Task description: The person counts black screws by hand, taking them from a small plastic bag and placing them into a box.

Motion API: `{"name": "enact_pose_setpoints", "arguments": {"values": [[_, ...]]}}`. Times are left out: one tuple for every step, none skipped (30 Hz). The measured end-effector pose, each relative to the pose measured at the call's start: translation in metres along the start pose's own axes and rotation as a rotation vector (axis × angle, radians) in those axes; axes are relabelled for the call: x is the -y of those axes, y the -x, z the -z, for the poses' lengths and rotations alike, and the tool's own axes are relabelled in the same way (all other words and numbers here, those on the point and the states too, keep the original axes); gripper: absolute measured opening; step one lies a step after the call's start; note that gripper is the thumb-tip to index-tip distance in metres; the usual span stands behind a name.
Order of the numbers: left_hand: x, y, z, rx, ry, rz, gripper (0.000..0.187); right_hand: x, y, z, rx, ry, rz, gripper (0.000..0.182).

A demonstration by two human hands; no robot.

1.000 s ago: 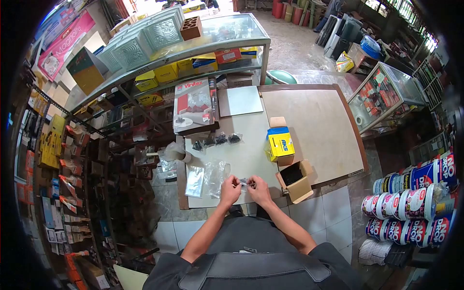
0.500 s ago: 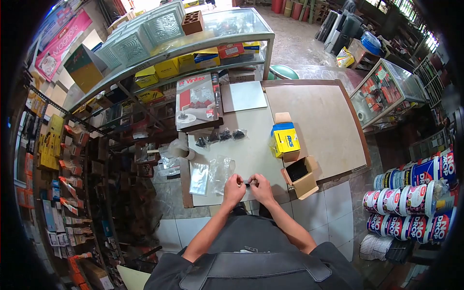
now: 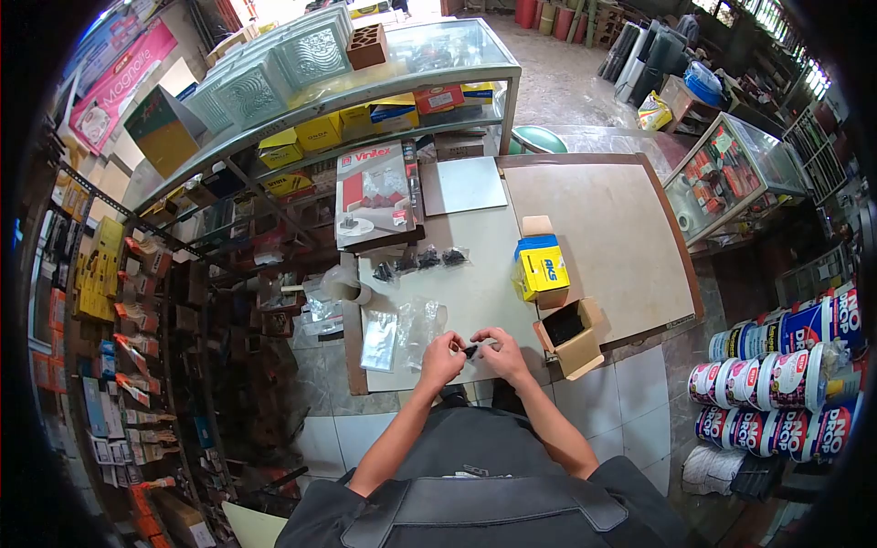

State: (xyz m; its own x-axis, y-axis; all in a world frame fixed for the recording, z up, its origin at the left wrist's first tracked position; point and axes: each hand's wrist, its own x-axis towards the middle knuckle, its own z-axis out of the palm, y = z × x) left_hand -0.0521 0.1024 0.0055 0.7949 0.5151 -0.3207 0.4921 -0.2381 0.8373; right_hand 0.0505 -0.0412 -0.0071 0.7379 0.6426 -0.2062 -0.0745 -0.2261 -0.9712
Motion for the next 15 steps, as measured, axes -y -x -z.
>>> {"name": "enact_pose_setpoints", "arguments": {"values": [[-0.001, 0.000, 0.001, 0.021, 0.075, 0.049, 0.015, 0.009, 0.002, 0.005, 0.059, -0.082, -0.046, 0.028], [-0.002, -0.001, 0.001, 0.021, 0.075, 0.050, 0.015, 0.016, 0.004, 0.009, 0.117, -0.163, -0.092, 0.029], [0.000, -0.003, 0.000, 0.038, 0.117, 0.053, 0.015, 0.014, 0.004, 0.011, 0.118, -0.163, -0.094, 0.029], [0.001, -0.004, -0.001, 0.055, 0.160, 0.057, 0.016, 0.011, 0.005, 0.013, 0.131, -0.085, -0.017, 0.029], [0.002, -0.006, -0.003, 0.054, 0.161, 0.058, 0.016, 0.009, 0.005, 0.014, 0.146, -0.006, 0.060, 0.029], [0.003, -0.008, -0.004, 0.048, 0.178, 0.039, 0.015, 0.007, 0.004, 0.014, 0.149, -0.005, 0.059, 0.029], [0.004, -0.008, -0.006, 0.041, 0.194, 0.022, 0.015, 0.005, 0.003, 0.013, 0.132, 0.086, 0.084, 0.027], [0.006, -0.008, -0.006, 0.038, 0.196, 0.026, 0.015, 0.003, 0.002, 0.012, 0.117, 0.177, 0.109, 0.024], [0.006, -0.008, -0.005, 0.048, 0.227, 0.031, 0.015, 0.005, 0.001, 0.012, 0.123, 0.177, 0.109, 0.024], [0.006, -0.008, -0.004, 0.058, 0.258, 0.037, 0.014, 0.007, -0.001, 0.012, 0.126, 0.193, 0.092, 0.023], [0.007, -0.007, -0.002, 0.054, 0.258, 0.041, 0.014, 0.008, -0.002, 0.013, 0.128, 0.210, 0.075, 0.023], [0.009, -0.007, 0.001, 0.062, 0.339, 0.079, 0.014, 0.011, -0.002, 0.014, 0.132, 0.209, 0.075, 0.023], [0.011, -0.008, 0.004, 0.069, 0.421, 0.117, 0.013, 0.013, -0.002, 0.015, 0.119, 0.221, 0.088, 0.020], [0.014, -0.008, 0.007, 0.082, 0.460, 0.159, 0.019, 0.016, -0.003, 0.017, 0.107, 0.233, 0.104, 0.018], [0.013, -0.007, 0.011, 0.074, 0.463, 0.160, 0.019, 0.016, -0.005, 0.017, 0.114, 0.233, 0.107, 0.018]]}}
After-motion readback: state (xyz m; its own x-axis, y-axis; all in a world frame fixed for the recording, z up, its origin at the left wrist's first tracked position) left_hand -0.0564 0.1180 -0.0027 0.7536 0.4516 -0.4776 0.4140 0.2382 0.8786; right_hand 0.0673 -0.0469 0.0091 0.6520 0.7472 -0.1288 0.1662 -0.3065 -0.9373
